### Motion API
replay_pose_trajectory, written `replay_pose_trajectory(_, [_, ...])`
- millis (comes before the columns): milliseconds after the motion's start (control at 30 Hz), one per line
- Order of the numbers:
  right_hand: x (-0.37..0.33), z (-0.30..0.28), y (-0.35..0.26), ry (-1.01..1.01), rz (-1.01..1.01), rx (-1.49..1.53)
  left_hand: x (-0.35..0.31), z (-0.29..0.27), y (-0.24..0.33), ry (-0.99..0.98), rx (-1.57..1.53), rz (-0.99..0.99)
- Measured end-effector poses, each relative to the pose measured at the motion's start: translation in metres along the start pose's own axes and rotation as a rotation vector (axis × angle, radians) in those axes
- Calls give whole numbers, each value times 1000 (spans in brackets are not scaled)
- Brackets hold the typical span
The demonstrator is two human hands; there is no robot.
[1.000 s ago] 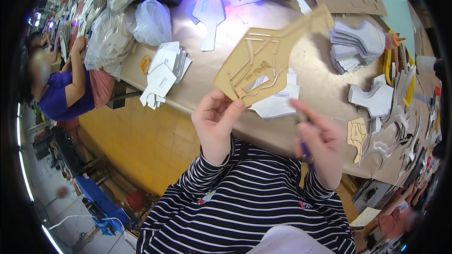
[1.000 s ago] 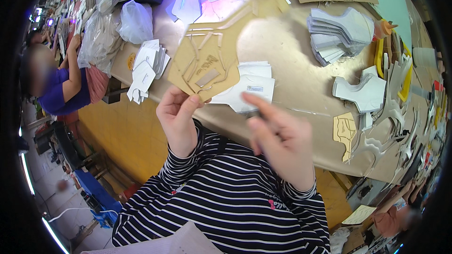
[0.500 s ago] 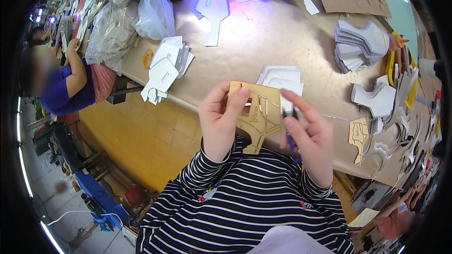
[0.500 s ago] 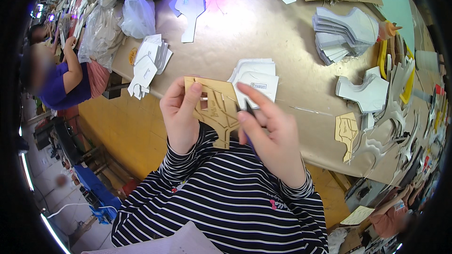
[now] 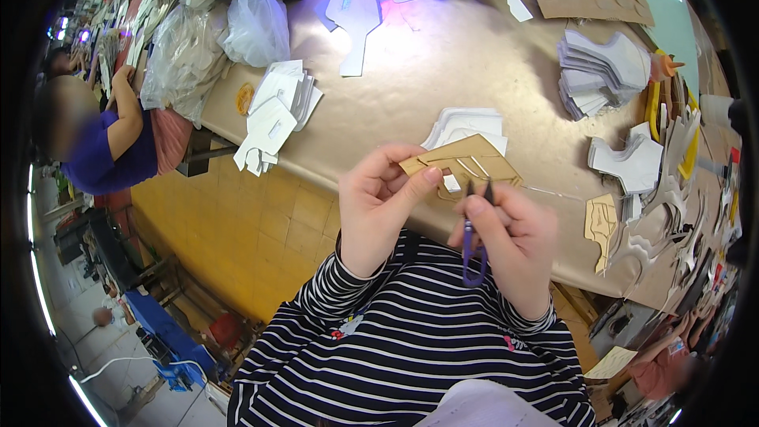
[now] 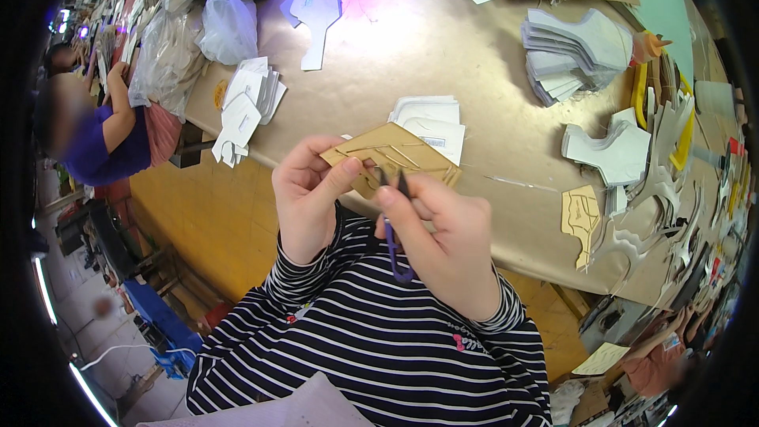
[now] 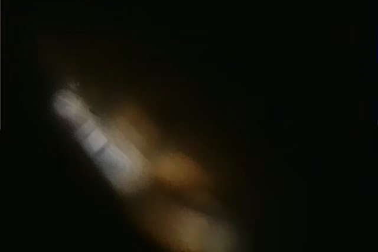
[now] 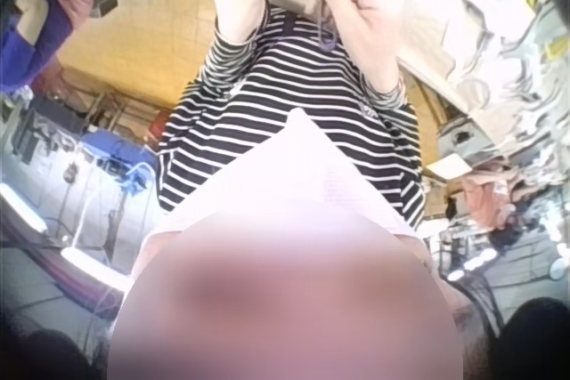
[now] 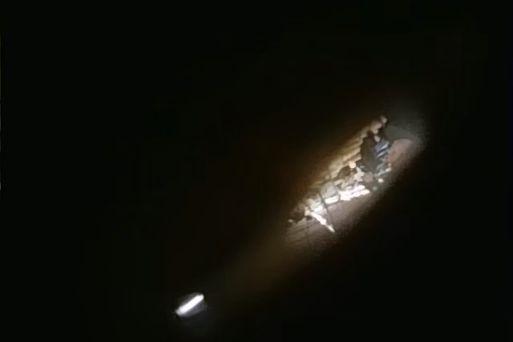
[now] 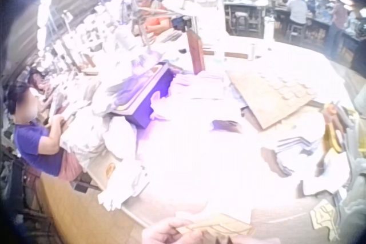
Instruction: The person uses a purple utility knife to cut along marked lines on a cardboard pattern piece. They rotate the piece and make precise cuts, then inspect the cutout and continue trimming edges. The work occurs at a cluttered table with stacks of white fabric pieces and other cardboard patterns nearby.
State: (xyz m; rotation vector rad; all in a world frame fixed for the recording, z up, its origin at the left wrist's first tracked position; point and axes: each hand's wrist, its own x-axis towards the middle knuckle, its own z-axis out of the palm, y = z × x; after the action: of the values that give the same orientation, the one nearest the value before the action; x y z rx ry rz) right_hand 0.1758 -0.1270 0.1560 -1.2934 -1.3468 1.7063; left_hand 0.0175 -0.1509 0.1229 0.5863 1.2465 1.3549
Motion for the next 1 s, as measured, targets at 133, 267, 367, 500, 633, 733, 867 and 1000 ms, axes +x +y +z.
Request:
replay_pose_trajectory(133, [8,1,0,-106,120,67,-4,0,0,-140,31,21])
replay_pose_trajectory(267, [11,1,2,-101,159,172,-9,-3,1,-160,215,36])
replay_pose_trajectory(367, [12,-3,1,-113,253,234,-7,-4,0,-218,285,134])
replay_pose_trajectory(500, [13,-4,2,-142,252,251,-5,-3,3,-281,312,158])
replay_pose_trajectory(633, [15,-7,3,-184,241,190,-5,-4,3,-289,329,144])
replay_pose_trajectory(733, [15,-7,4,-192,237,184,-6,-8,1,-292,336,120])
replay_pose_trajectory(867, [17,-4,8,-183,207,182,-10,-13,-1,-304,264,40])
replay_pose_trajectory(1000, [18,-4,9,-183,177,127,-11,-12,-2,-282,261,56])
